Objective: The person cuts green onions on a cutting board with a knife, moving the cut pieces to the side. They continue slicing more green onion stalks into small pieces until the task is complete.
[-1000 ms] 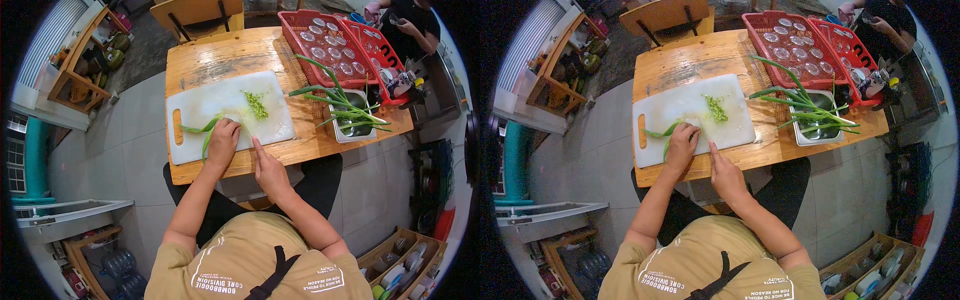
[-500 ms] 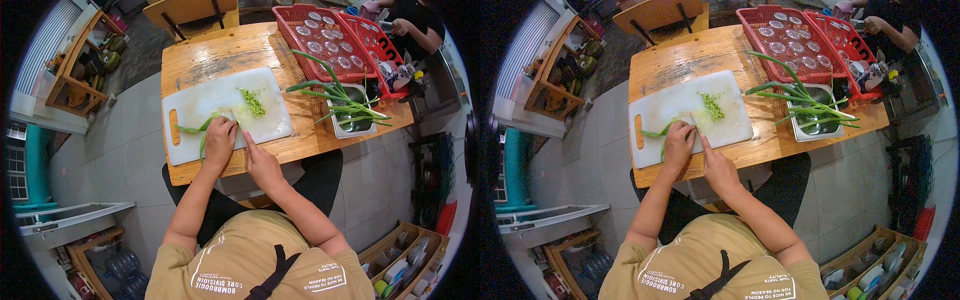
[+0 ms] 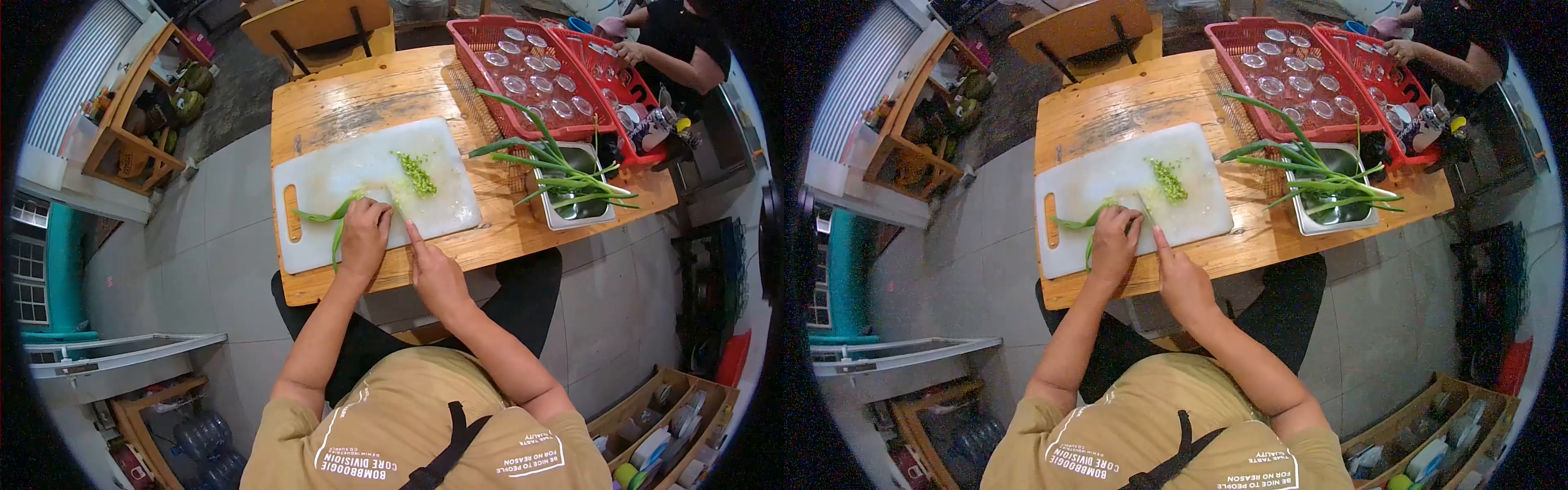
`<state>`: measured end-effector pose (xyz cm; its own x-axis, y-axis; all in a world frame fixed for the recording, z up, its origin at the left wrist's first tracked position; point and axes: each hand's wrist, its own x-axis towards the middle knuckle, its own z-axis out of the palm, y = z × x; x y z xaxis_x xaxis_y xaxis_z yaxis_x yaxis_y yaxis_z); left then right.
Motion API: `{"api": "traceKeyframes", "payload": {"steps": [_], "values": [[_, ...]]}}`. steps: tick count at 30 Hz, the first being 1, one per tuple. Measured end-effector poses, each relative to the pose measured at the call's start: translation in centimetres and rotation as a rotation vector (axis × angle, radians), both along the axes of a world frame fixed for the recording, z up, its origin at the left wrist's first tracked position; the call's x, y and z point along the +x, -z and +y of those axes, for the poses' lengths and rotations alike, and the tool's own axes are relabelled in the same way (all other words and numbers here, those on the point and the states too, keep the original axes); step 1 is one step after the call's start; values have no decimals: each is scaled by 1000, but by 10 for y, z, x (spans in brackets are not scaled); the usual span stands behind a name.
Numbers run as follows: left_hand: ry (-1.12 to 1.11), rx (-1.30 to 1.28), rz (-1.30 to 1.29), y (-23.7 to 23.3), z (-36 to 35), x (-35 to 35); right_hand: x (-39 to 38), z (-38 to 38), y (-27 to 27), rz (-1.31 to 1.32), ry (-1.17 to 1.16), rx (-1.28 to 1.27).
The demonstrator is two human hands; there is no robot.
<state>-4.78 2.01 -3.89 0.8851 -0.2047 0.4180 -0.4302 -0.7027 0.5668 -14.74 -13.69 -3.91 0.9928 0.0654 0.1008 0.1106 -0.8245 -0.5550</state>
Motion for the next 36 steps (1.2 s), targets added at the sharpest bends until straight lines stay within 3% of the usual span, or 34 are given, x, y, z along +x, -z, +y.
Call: {"api": "traceKeyframes", "payload": {"steps": [11,19,25,28,36], "values": [[1,17,-8,3,-4,4,-14,-5,-8,2,-14,186],[-6,-4,26,3,-4,4,0,4,-6,111,8,75],[19,5,-5,2,0,4,4,7,3,3,16,58],[20,-27,11,3,2,2,-15,1,-12,125,3,23],[18,23,20,-1,-1,2,6,1,-4,45,27,56]]}}
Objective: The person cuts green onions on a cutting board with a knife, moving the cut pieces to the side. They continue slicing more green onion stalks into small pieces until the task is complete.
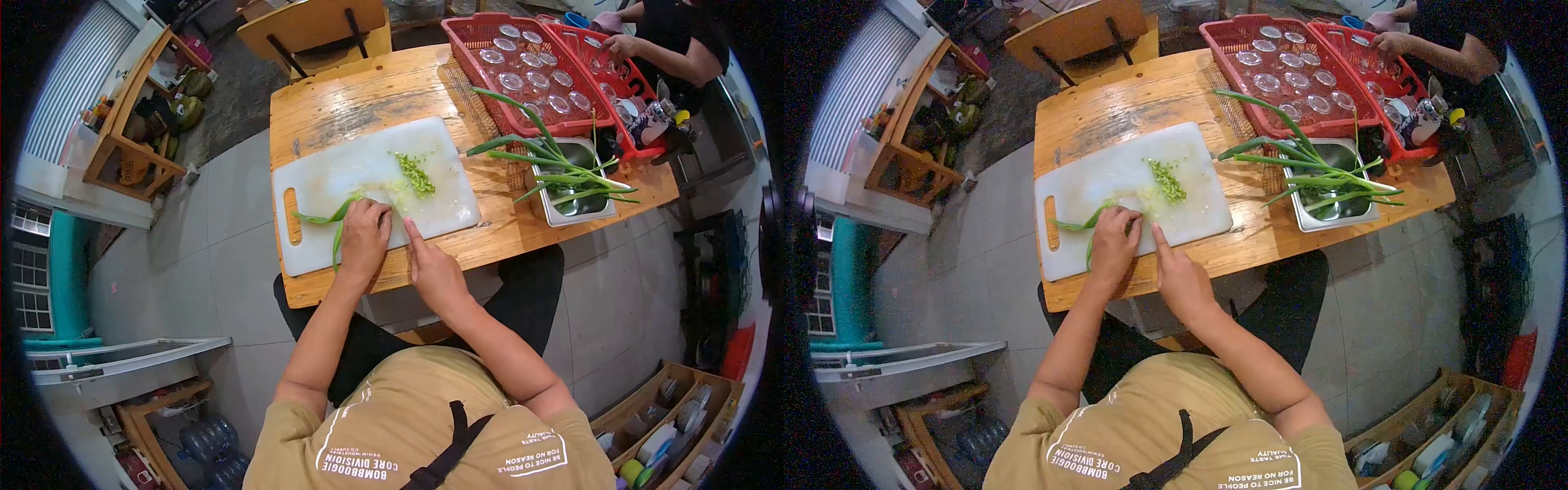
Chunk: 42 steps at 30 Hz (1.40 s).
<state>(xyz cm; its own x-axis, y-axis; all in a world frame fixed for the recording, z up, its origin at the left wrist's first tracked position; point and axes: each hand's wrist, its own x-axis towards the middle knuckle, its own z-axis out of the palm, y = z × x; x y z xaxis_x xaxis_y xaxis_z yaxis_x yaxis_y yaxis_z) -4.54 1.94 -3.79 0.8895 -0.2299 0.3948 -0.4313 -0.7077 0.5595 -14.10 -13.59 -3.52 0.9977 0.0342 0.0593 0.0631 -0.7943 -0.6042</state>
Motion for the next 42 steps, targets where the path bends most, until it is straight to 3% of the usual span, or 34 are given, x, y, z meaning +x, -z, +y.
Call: {"api": "traceKeyframes", "payload": {"steps": [11,42], "values": [[-16,-34,14,3,-5,2,-18,-4,-5,-40,-16,108],[-21,-66,24,6,-2,2,-15,-2,0,28,-34,-164]]}}
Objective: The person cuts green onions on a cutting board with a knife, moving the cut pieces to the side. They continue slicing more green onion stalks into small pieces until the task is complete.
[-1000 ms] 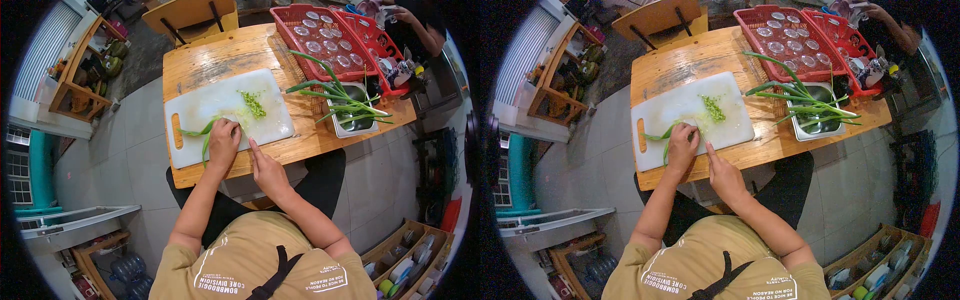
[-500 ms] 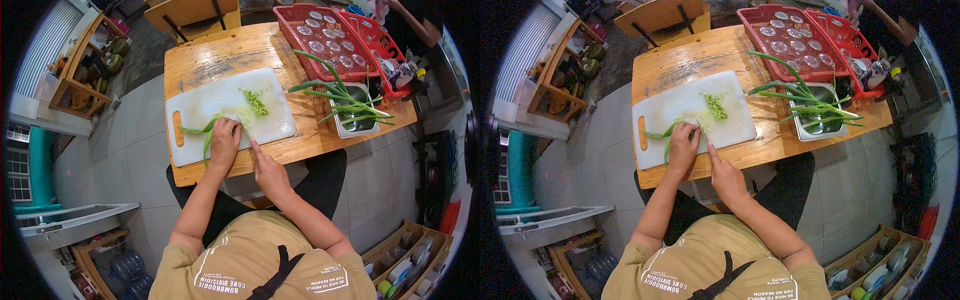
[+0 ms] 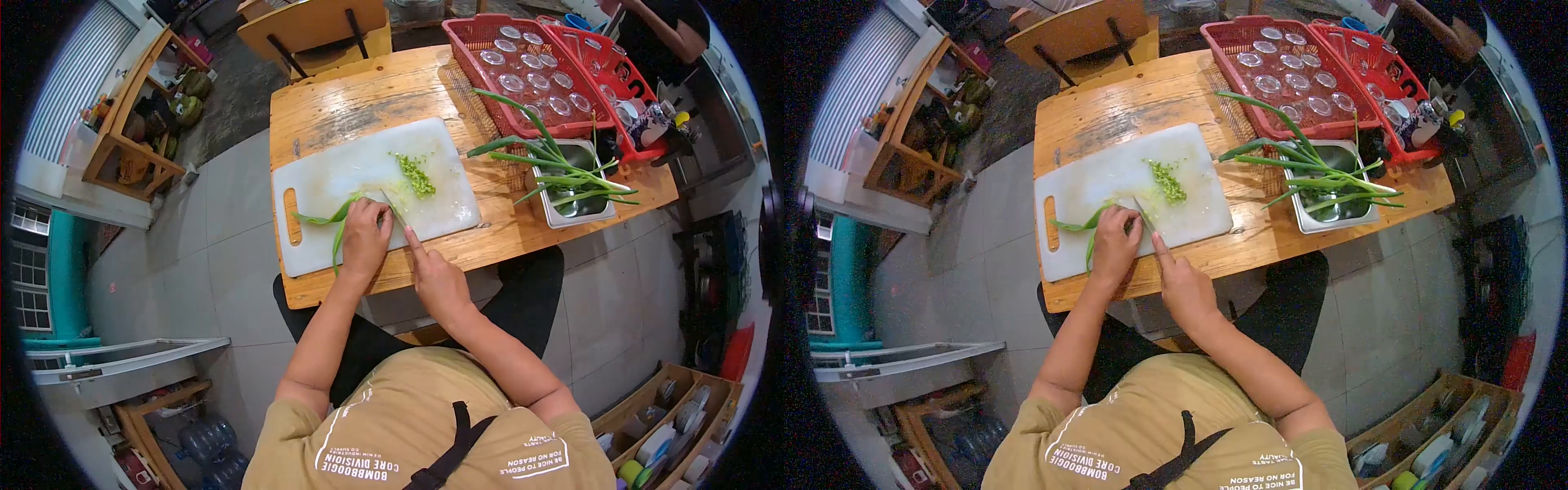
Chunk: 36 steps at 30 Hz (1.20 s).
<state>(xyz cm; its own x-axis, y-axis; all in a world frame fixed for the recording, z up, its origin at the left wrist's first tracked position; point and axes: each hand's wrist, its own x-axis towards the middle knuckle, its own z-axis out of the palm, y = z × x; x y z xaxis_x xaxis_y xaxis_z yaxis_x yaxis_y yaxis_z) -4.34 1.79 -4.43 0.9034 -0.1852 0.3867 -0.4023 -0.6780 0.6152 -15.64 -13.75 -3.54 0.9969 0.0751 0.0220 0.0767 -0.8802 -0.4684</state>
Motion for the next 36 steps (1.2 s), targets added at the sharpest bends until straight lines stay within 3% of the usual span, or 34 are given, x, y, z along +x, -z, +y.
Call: {"api": "traceKeyframes", "payload": {"steps": [5,10,13,25,31,36], "values": [[-9,42,-21,0,3,-1,17,6,3,-8,-2,11],[8,80,-30,-3,4,0,14,-10,-3,-64,-16,271],[20,59,-47,-3,-1,4,10,-14,-4,-86,-40,305],[-6,16,-30,-1,-3,4,17,5,12,-68,7,177],[-9,13,-30,-3,-2,1,1,1,-5,31,-11,112],[15,33,-20,-4,0,-1,14,4,9,-46,-8,105]]}}
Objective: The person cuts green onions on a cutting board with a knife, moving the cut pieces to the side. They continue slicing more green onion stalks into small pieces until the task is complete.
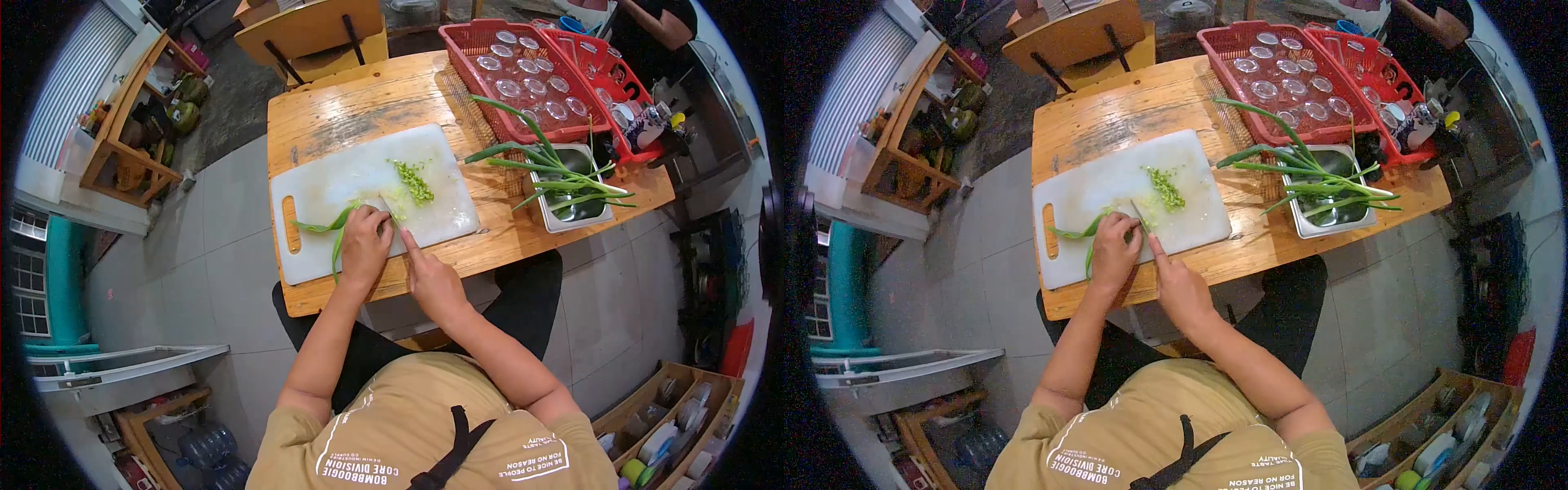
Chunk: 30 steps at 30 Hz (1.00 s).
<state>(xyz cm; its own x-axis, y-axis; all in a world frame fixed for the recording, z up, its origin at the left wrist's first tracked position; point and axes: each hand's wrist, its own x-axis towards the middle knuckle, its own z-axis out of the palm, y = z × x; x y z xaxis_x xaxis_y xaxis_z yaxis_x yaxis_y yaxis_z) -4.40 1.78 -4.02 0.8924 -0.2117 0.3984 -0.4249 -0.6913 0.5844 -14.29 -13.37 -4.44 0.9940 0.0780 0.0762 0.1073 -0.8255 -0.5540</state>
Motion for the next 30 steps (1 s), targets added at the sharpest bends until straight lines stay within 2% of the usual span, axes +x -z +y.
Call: {"api": "traceKeyframes", "payload": {"steps": [2,4,14,19,30], "values": [[0,6,4,2,3,-1,5,1,3,-53,-5,14],[20,11,-2,0,4,-1,8,2,-5,54,6,-27],[27,8,-10,0,4,-4,-11,-8,-11,53,6,-80],[47,13,-37,0,3,-1,-1,-11,-10,-53,20,144],[14,-3,-20,3,0,-4,-19,-1,-21,-28,45,40]]}}
